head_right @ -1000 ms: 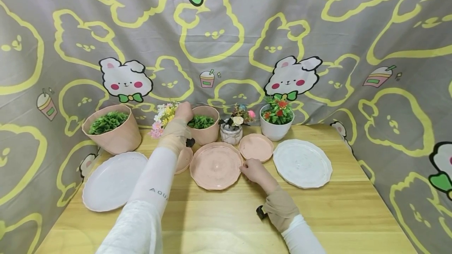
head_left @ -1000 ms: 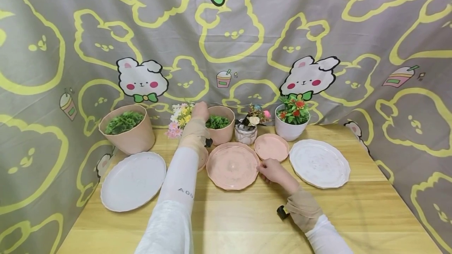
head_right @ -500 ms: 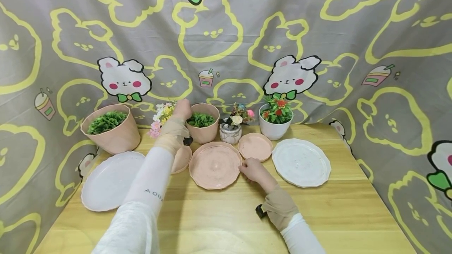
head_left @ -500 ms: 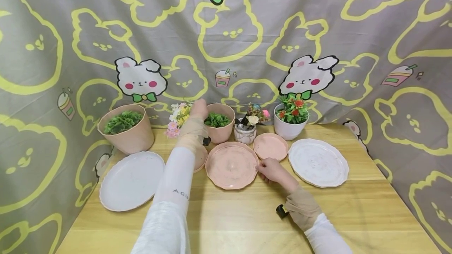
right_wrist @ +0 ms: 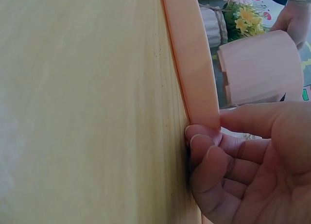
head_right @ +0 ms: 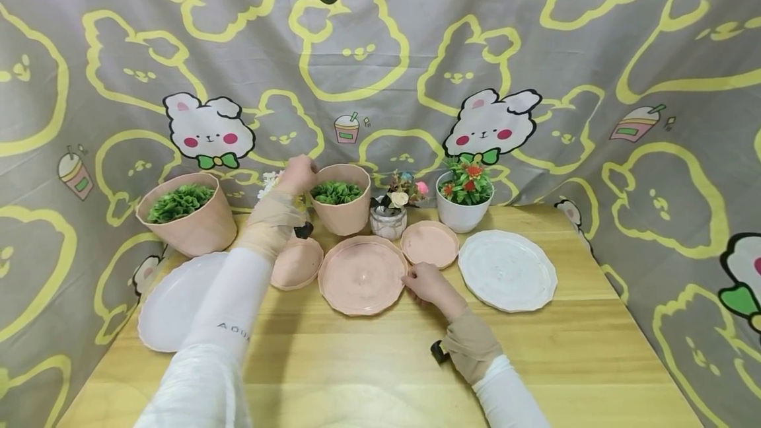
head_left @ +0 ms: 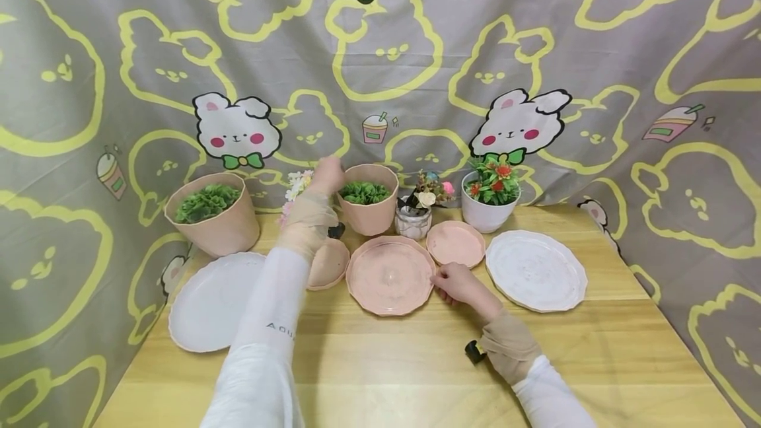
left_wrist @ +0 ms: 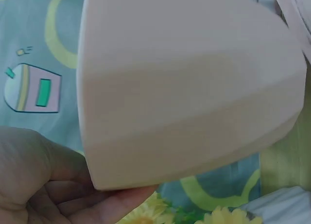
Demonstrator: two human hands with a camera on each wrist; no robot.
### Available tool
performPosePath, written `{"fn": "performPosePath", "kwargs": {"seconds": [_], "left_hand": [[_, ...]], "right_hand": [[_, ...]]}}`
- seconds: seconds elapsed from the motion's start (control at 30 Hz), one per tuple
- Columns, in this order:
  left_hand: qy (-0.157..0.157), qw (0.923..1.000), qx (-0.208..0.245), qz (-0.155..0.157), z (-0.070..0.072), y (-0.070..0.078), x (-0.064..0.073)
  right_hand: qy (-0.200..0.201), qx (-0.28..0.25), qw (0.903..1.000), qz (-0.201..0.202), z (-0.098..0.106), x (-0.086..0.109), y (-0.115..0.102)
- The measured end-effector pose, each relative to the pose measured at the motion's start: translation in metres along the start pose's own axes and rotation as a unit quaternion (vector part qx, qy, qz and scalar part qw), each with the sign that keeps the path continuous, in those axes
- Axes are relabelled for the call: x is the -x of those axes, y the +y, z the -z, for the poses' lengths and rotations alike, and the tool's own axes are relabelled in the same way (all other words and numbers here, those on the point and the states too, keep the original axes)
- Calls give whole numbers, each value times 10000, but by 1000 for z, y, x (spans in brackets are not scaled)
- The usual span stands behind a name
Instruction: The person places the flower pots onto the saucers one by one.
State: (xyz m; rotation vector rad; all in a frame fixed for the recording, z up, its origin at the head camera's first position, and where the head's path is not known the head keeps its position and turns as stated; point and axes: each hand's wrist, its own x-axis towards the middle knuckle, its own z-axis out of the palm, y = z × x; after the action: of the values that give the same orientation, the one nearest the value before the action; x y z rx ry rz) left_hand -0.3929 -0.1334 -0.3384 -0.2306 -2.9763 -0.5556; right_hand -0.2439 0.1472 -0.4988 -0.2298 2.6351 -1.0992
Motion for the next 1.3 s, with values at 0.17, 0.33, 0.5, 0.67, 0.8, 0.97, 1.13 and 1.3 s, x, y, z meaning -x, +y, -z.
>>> {"fn": "performPosePath", "kwargs": {"seconds": [0.17,0.33,0.5,0.67,0.8,0.97,1.13,1.3], "left_hand": [[-247,9991,346,-62,7,-2,4],[-280,9980,427,-379,10,-6,12],[-384,9951,647,-639,12,-10,26],[-605,9916,888,-717,12,-12,40],[-788,9892,1010,-708,10,-14,49],[-956,9844,1235,-815,2,-16,56],[-1174,9813,1365,-679,-9,-16,62],[-1455,9752,1591,-500,-18,-14,67]], "right_hand": [[8,-45,10000,55,1,-1,1],[0,-100,9999,51,0,0,1],[-14,-90,9999,58,0,1,0],[-25,-135,9999,71,2,1,-1],[-91,-197,9997,90,3,2,-2],[-85,-185,9997,111,2,3,-3],[-85,-169,9998,93,2,3,-3],[-95,-131,9999,37,2,2,-2]]}}
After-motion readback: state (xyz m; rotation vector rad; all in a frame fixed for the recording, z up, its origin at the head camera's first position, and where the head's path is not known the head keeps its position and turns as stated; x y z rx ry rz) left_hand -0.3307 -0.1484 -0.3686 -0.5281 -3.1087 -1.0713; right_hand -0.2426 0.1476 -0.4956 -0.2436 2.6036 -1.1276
